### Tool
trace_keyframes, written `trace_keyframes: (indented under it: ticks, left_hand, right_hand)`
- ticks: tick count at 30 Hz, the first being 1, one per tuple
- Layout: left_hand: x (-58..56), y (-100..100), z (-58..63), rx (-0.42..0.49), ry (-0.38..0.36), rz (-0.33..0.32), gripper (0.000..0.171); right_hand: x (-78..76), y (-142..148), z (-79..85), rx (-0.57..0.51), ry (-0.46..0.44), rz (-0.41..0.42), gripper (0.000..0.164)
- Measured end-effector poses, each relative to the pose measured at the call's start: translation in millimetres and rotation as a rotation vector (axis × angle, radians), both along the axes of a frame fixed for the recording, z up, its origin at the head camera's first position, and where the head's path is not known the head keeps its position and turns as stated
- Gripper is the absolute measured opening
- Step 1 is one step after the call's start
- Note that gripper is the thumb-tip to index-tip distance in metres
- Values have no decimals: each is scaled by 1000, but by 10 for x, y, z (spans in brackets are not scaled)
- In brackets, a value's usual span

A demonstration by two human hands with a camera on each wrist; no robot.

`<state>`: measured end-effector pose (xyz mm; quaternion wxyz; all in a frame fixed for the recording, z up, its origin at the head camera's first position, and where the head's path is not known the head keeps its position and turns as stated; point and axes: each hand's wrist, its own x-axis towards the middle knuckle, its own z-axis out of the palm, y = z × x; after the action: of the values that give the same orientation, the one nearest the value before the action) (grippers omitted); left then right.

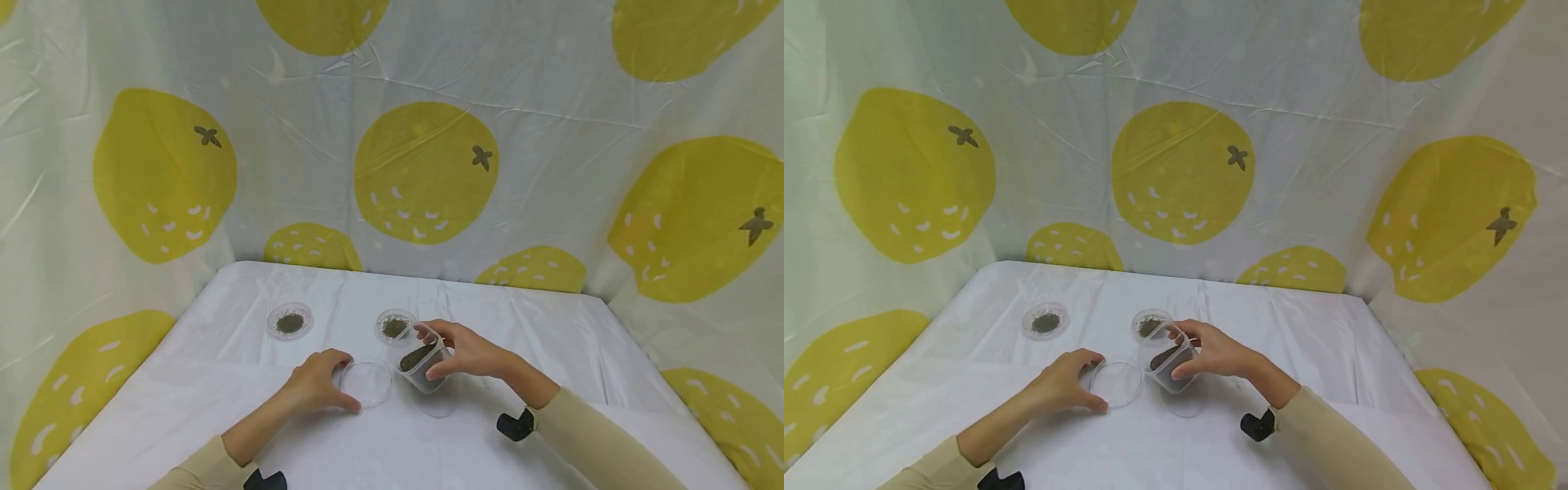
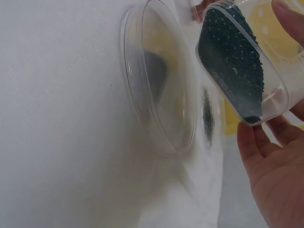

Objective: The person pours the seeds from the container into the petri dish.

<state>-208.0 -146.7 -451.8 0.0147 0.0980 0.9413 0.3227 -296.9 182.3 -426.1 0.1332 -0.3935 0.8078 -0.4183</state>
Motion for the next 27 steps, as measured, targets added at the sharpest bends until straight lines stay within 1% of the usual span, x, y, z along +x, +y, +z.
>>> trace_keyframes:
  ticks: [4,9,13,16,20,27]
  left_hand:
    - [-3,-1,-2,-1,2,0,83]
    - [-6,-12,-26,-1,1,3,83]
    - [-2,-9,-35,5,0,3,84]
    - [-3,-7,-37,9,3,3,85]
    - [-8,-6,-27,9,17,0,84]
    - [-3,-4,-4,3,30,-10,80]
  right_hand:
    - [6,-83,39,27,22,39,82]
    - [-6,-198,57,62,21,86,76]
    - [-5,-260,75,88,22,120,75]
    - [-14,-287,93,117,39,126,74]
    - [-29,-311,128,169,55,105,74]
    - [-49,-369,204,251,72,90,80]
